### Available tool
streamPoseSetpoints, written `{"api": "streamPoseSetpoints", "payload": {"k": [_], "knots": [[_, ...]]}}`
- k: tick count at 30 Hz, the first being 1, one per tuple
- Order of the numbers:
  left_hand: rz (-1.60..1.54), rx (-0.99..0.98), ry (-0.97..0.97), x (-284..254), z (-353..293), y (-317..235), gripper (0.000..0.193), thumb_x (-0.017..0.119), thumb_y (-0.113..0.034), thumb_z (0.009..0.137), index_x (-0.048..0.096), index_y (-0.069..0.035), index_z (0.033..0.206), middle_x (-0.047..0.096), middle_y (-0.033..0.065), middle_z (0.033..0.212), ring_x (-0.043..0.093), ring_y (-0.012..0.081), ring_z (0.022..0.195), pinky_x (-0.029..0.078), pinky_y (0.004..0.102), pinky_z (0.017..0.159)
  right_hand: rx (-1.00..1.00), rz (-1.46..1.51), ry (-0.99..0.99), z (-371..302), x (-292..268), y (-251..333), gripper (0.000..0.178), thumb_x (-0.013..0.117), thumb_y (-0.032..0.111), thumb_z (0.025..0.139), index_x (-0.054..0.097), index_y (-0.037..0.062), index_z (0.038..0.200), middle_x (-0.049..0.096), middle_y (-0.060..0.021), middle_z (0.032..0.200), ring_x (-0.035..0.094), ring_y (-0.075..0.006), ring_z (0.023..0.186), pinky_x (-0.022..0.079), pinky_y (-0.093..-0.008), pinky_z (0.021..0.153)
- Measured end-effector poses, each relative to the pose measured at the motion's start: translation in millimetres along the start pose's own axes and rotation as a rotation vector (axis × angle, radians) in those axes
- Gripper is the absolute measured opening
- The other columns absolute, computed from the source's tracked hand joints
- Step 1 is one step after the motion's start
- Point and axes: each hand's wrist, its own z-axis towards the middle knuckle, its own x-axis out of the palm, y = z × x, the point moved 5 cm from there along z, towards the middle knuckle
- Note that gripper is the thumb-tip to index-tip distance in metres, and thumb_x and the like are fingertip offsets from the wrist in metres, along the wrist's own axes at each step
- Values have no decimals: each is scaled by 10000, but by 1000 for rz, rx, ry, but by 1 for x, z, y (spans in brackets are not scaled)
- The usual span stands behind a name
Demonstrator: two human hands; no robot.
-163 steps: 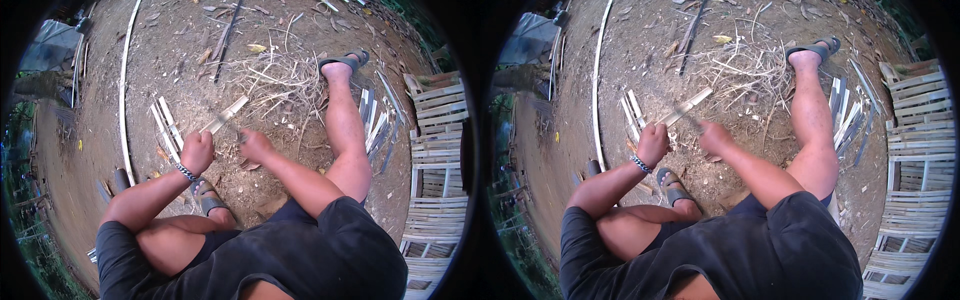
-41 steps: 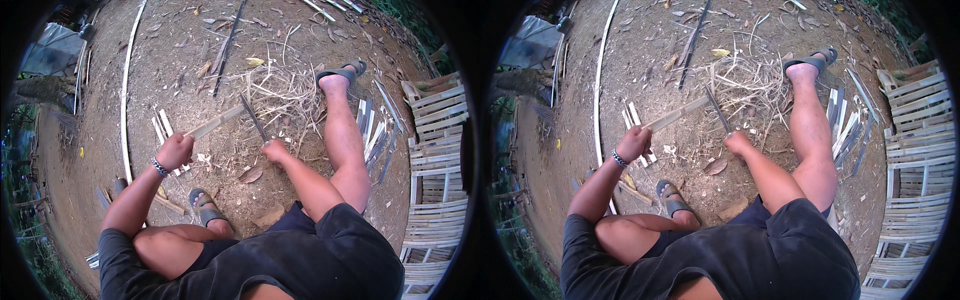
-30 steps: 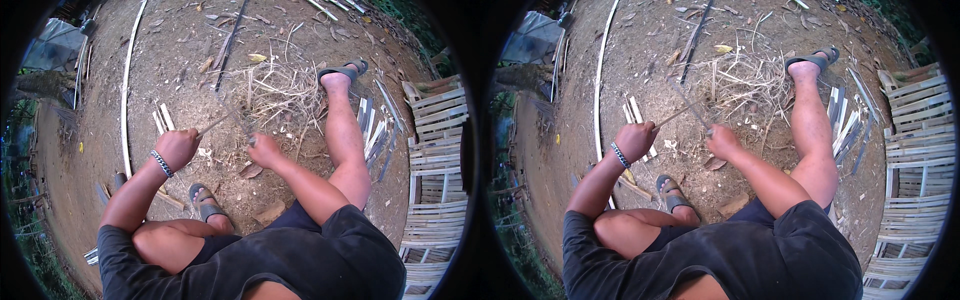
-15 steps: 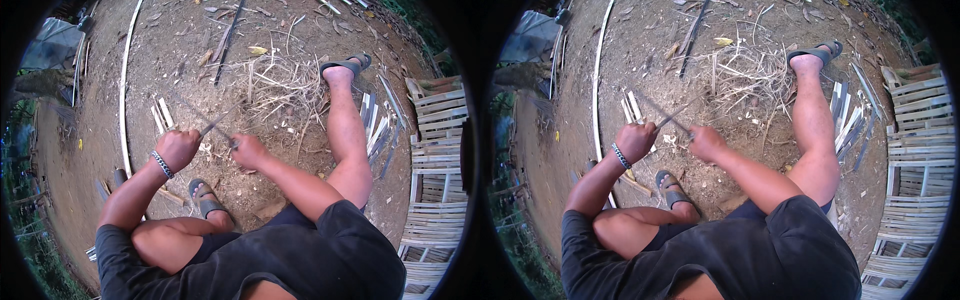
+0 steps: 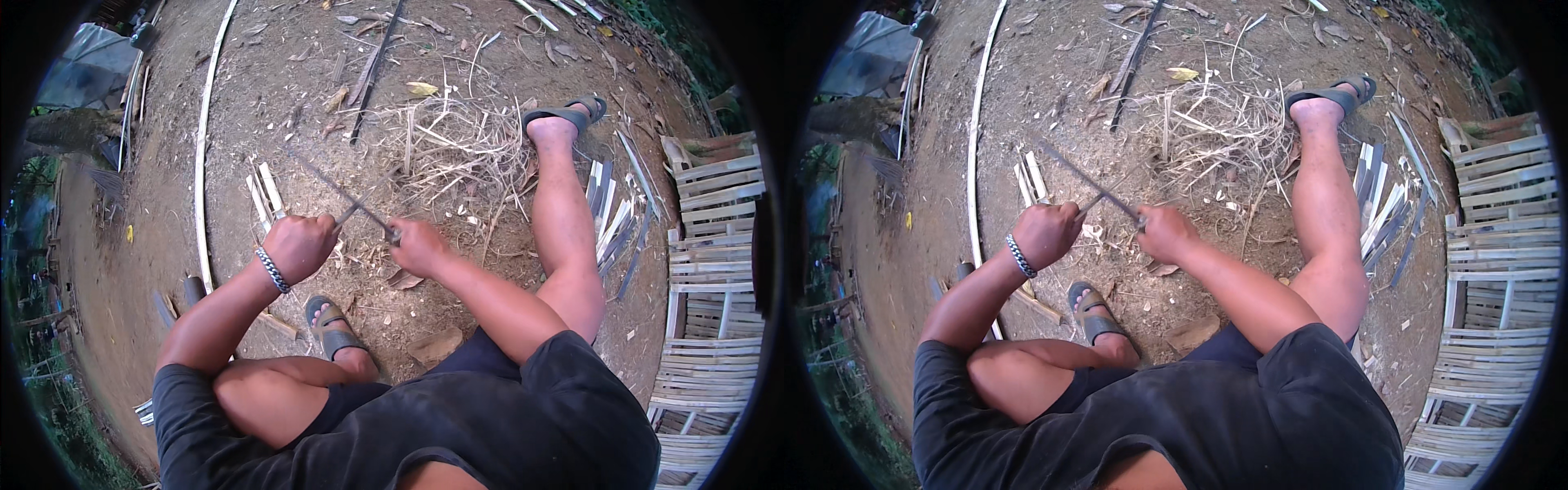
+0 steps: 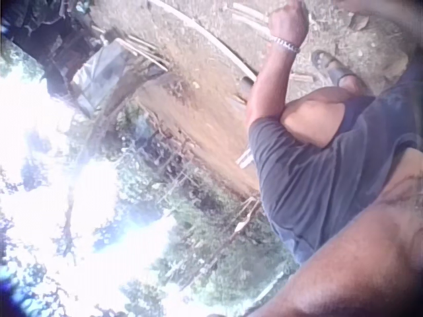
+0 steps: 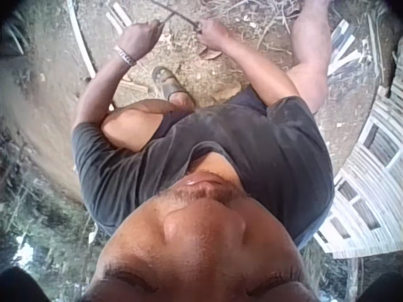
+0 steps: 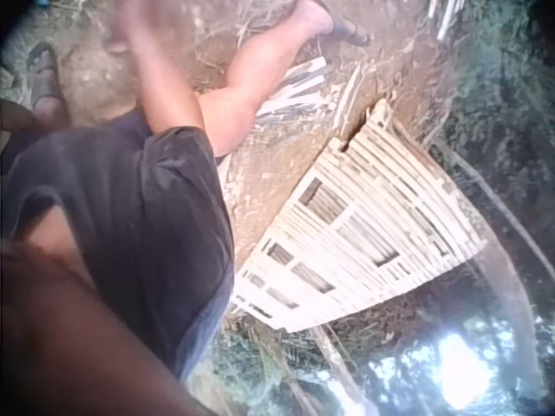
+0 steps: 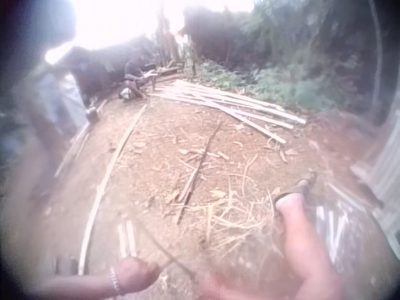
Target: The person shaves a thin strip of bamboo using a knife while sitting on the ground, creating a pile of wood shavings.
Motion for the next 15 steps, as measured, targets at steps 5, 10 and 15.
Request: {"api": "streamPoseSetpoints", "payload": {"k": [5, 10, 15], "knots": [[98, 67, -41, -1, 12, -1, 290, 550, -271, 979, 561, -56, 784, 604, 117, 546, 632, 313, 492, 530, 430, 500, 277, 46, -82, 42, -1, -126, 452, 569, 55, 896, 561, 67, 1348, 681, -152, 974, 662, -222, 776, 538, -369, 675], [-8, -22, -48, -2, 4, 14, 264, 586, -236, 958, 558, -53, 770, 588, 135, 540, 624, 339, 503, 522, 444, 517, 236, 114, -25, 23, -7, -61, 426, 570, 71, 888, 579, 42, 1313, 688, -188, 1030, 687, -276, 873, 554, -401, 811], [-55, -48, -71, -11, 10, 16, 231, 611, -218, 937, 570, -42, 793, 587, 164, 562, 628, 368, 536, 525, 455, 552, 315, -51, -90, 45, -9, -143, 295, 601, 147, 843, 675, 2, 1089, 689, -252, 1049, 678, -379, 980, 541, -446, 858]]}}
